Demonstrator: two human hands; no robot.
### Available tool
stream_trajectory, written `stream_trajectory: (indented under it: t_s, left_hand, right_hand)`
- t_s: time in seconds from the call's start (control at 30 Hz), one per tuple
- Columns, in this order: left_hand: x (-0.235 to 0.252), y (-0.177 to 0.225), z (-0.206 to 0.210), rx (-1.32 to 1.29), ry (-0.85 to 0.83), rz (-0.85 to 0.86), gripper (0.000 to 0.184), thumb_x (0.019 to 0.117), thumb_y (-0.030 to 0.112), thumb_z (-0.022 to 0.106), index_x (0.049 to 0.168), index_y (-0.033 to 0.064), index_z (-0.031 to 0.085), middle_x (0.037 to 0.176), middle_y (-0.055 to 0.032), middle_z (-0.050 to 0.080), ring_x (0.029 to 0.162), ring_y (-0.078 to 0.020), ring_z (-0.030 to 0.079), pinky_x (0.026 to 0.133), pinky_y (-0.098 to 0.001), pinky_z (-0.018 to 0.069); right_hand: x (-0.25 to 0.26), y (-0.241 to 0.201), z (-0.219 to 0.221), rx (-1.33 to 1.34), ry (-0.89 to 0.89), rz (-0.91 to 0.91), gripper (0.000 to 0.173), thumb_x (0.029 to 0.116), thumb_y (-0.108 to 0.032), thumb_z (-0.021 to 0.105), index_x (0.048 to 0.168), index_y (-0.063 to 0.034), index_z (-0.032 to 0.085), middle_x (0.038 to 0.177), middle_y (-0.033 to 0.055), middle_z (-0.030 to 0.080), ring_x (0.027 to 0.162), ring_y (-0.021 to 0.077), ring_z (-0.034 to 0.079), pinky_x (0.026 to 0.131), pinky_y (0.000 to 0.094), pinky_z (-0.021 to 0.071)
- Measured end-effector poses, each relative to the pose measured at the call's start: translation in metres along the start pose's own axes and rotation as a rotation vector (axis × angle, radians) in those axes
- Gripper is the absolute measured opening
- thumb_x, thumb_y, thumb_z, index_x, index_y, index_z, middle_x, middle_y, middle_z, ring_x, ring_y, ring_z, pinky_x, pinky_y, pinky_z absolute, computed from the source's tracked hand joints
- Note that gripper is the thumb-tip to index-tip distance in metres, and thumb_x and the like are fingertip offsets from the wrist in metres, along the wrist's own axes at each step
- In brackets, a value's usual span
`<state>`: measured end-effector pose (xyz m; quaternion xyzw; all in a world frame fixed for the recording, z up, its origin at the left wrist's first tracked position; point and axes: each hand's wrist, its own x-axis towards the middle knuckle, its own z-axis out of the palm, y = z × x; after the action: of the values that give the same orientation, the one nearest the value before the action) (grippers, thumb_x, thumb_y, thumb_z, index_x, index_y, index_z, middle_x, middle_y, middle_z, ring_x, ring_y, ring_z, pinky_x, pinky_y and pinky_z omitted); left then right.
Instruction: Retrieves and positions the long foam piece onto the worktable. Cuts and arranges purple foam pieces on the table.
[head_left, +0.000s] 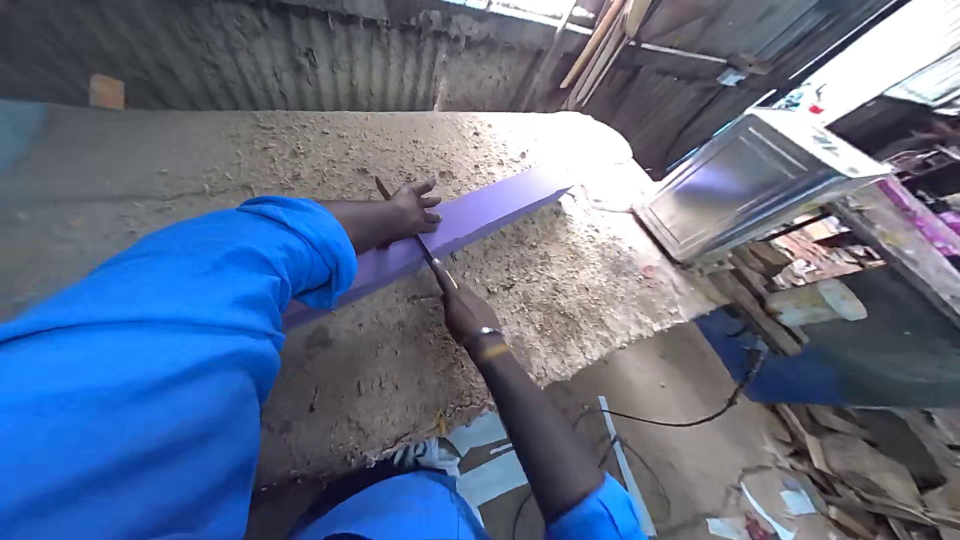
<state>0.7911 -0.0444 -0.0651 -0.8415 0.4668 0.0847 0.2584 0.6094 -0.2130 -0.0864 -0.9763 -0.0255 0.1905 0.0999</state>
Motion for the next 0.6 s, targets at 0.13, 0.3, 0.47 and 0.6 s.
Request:
stream_trajectory:
  t_s: [0.13,0.3,0.47,0.6]
  left_hand:
    - [-0.004,0.001,-0.001,-0.06,0.008,-0.052,0.057,0.0959,-0.001,0.059,0.145,0.0281,0.06,0.161,0.0044,0.046,0.159,-0.0298,0.018,0.128,-0.058,-0.0014]
    - [0.0,0.004,0.004,-0.057,0.076,-0.039,0.05,0.1017,-0.005,0.047,0.141,0.0191,0.064,0.16,-0.0006,0.047,0.158,-0.0319,0.021,0.129,-0.0562,0.0018]
    - [-0.005,0.007,-0.006,-0.011,0.041,-0.04,0.048,0.0996,-0.005,0.051,0.138,0.0174,0.067,0.165,-0.0004,0.039,0.158,-0.0329,0.021,0.128,-0.0587,0.0016]
    - [-0.007,0.01,-0.007,0.028,-0.008,-0.093,0.054,0.1008,-0.004,0.049,0.145,0.0241,0.062,0.17,-0.0017,0.027,0.158,-0.0361,0.02,0.127,-0.0609,0.0042]
  right_hand:
    - [-0.088,0.057,0.017,-0.044,-0.085,0.052,0.067,0.1074,-0.025,0.042,0.162,-0.0492,0.011,0.134,0.016,0.061,0.093,0.0369,0.072,0.077,0.0592,0.0595]
    - [-0.054,0.034,0.005,-0.077,-0.118,0.054,0.067,0.1075,-0.025,0.043,0.163,-0.0443,0.011,0.137,0.0179,0.059,0.098,0.039,0.071,0.081,0.0596,0.0575]
    - [-0.053,0.047,0.03,-0.04,-0.054,0.056,0.07,0.107,-0.025,0.044,0.161,-0.0521,0.008,0.134,0.0169,0.061,0.099,0.0381,0.071,0.079,0.0598,0.0587]
    - [-0.116,0.088,0.044,-0.053,-0.102,0.092,0.069,0.1068,-0.023,0.043,0.164,-0.0447,0.011,0.131,0.0167,0.061,0.094,0.0366,0.071,0.078,0.0575,0.0595]
